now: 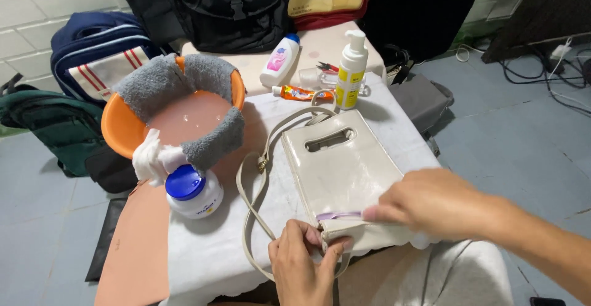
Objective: Cleaning a white leather handbag using a toothbrush, cleaning solution, and a cloth.
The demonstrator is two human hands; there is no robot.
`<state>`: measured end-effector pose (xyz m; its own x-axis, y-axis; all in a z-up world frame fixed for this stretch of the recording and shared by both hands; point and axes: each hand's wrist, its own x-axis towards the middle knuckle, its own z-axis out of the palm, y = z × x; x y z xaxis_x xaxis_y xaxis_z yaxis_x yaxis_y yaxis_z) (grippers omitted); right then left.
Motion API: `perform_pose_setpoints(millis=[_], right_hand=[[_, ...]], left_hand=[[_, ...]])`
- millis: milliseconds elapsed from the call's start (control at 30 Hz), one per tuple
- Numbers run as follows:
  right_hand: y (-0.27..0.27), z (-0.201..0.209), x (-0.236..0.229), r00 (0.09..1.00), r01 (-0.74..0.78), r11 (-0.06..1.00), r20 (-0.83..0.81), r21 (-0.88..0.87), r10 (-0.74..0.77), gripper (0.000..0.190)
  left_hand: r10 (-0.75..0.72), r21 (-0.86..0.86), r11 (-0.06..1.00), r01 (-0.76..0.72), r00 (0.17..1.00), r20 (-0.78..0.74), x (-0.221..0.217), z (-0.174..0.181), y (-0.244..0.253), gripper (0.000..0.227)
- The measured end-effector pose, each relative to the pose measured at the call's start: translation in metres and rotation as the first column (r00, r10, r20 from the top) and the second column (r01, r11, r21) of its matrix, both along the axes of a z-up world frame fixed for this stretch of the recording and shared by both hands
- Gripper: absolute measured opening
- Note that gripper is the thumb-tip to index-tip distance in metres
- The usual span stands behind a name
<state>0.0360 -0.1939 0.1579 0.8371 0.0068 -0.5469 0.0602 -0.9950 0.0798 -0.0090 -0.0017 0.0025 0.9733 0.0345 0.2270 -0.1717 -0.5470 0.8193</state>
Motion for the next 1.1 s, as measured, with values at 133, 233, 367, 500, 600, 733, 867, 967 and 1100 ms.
perform_pose_setpoints(millis=[133,233,367,500,600,733,867,967,1100], right_hand=[[-0.017,-0.007,0.019,0.948,0.079,0.988,0.316,-0.129,-0.034,0.053],[-0.007,-0.013,0.017,1.000,-0.029,0.999,0.014,0.033,0.028,0.056],[-0.012,-0.024,0.028,0.968,-0.036,0.997,0.246,-0.072,0.053,0.060],[-0.002,-0.012,0.027,0.994,0.002,0.997,0.113,-0.073,0.006,0.053],[-0.005,-0.011,0.031,0.982,0.001,0.998,0.190,-0.065,0.011,0.056],[0.001,0.009,0.005,0.997,0.042,0.996,-0.062,0.078,-0.037,0.050],[-0.009,0.018,-0.017,0.986,0.133,0.984,-0.087,-0.116,-0.143,0.048],[-0.045,-0.064,-0.061,0.985,0.150,0.988,-0.088,0.033,-0.147,0.043],[-0.038,-0.111,-0.091,0.930,0.367,0.853,-0.145,0.371,-0.337,0.037]], left_hand=[[0.010,-0.028,1.000,-0.010,1.000,-0.008,-0.002,0.006,-0.001,0.038],[0.021,-0.037,0.999,-0.021,1.000,0.009,-0.001,-0.003,-0.001,0.042],[0.016,-0.011,1.000,-0.016,0.999,0.029,-0.002,-0.004,-0.002,0.041],[0.001,-0.020,1.000,0.000,0.997,0.074,0.003,-0.008,0.000,0.039],[0.006,-0.013,1.000,-0.005,0.997,0.082,0.001,-0.006,0.001,0.037],[0.012,-0.022,1.000,-0.012,1.000,0.002,0.000,-0.005,-0.001,0.042],[0.039,-0.040,0.998,-0.039,0.999,-0.002,0.002,-0.004,0.000,0.041],[0.045,-0.048,0.998,-0.046,0.999,-0.029,0.002,-0.006,-0.002,0.042],[0.039,-0.061,0.997,-0.045,0.994,-0.106,0.000,-0.008,-0.001,0.047]])
